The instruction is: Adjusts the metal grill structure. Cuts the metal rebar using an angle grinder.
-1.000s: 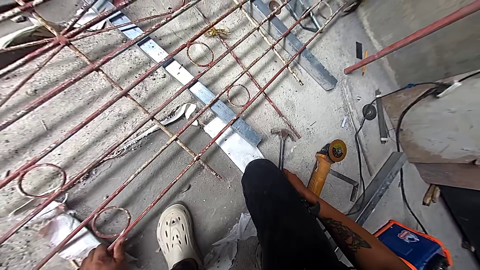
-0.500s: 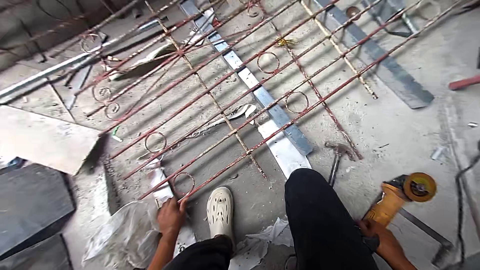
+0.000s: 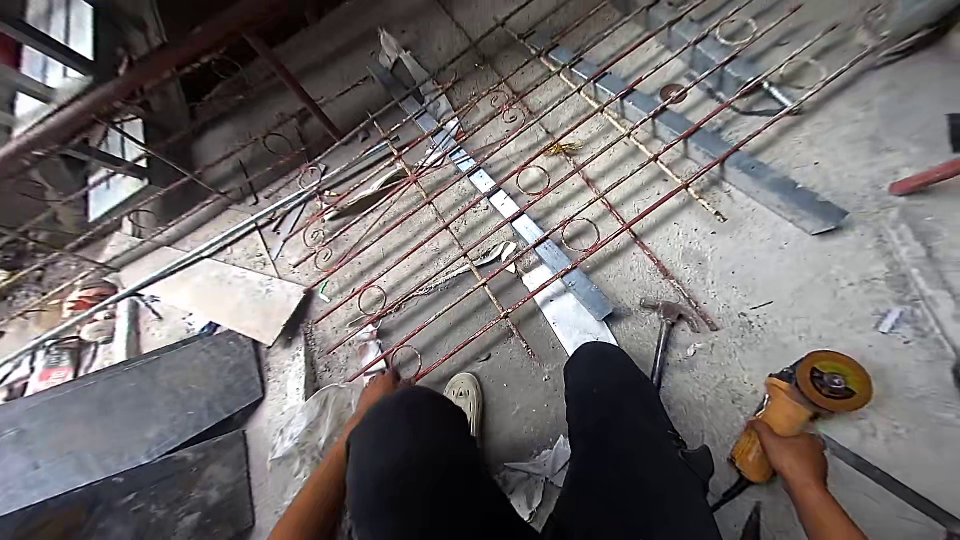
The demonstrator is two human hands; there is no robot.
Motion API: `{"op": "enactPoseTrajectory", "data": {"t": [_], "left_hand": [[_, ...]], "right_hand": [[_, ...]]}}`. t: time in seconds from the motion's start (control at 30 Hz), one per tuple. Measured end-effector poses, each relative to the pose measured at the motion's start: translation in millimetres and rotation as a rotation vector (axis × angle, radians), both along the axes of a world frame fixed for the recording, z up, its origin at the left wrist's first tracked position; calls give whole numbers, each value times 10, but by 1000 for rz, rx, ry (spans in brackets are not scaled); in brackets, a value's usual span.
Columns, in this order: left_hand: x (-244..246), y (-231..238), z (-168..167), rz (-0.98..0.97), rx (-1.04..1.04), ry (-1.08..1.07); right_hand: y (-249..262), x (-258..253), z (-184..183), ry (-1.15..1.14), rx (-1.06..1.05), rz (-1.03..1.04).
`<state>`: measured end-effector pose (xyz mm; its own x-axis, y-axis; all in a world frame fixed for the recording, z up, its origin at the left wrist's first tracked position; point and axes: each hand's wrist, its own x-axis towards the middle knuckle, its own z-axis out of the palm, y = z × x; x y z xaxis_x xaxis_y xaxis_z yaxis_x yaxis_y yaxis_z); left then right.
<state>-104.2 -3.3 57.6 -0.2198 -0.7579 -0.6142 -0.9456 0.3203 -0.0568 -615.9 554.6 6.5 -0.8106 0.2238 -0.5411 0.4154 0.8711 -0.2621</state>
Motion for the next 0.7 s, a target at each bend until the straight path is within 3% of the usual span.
{"op": "enactPoseTrajectory", "data": {"t": [0.07, 0.2, 0.3, 0.4, 0.47, 0.57, 0.63, 0.7], "left_hand": [[-536, -29, 738, -69, 206, 2], [-1289, -32, 1889, -174, 146, 201], [-1929, 152, 2684, -202, -38, 419], [-2624, 697, 3224, -320, -73, 691], [-3117, 1260, 3352, -527, 61, 793], [-3647, 2198, 3144, -806, 451, 590], [-3818, 2677, 2919, -829, 670, 440], [-3857, 2963, 2739, -666, 800, 453]], "right_hand": [[7, -54, -58, 16, -16, -29], [22, -166, -74, -2, -149, -85], [-88, -232, 216, -46, -396, -241], [-170, -172, 647, -42, -609, -356], [-218, -63, 1001, 5, -740, -291], [-392, 126, 1687, 63, -950, -129], [-610, 240, 2105, 96, -1100, -36], [-929, 347, 2460, 167, -1194, -1]]}}
